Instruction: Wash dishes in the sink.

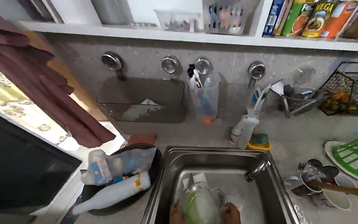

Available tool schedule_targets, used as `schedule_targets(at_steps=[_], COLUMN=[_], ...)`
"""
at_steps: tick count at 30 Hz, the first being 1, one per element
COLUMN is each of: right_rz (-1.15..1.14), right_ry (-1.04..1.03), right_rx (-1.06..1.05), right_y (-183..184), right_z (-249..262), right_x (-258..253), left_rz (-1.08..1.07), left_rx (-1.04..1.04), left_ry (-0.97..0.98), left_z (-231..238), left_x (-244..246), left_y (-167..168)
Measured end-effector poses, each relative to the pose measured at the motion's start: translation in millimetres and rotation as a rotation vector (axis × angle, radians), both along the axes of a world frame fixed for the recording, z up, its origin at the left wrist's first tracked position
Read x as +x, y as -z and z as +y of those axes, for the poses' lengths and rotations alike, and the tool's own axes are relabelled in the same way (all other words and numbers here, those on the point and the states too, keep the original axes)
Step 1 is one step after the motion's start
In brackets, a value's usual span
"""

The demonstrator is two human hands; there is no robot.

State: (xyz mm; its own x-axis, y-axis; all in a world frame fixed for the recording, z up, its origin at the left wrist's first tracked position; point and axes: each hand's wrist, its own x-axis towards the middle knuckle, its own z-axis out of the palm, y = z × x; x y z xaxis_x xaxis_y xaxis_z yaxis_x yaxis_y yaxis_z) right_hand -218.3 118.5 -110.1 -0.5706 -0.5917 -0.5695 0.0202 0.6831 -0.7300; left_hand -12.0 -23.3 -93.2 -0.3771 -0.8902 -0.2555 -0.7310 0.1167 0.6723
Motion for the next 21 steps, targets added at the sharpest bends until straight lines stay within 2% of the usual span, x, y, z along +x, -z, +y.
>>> schedule_targets(at_steps=[6,11,16,21], right_rz=[-0.020,-0.079,-0.145,-0.496], right_ry=[0.041,0.000,-0.059,0.258], right_rx=[-0.003,0.005,-0.019,-0.302], right_y=[5,11,8,-21], right_z=[0,1,0,-4], right_x=[-3,-10,-10,3], left_rz=[0.063,0.297,0.310,0.206], left_rx=[0.012,0.294,0.316,0.140], left_ry=[-0.002,-0.153,-0.122,-0.009], left_z=[-5,-13,-9,3], left_x=[-1,3,-4,-9], left_y=[6,0,3,8])
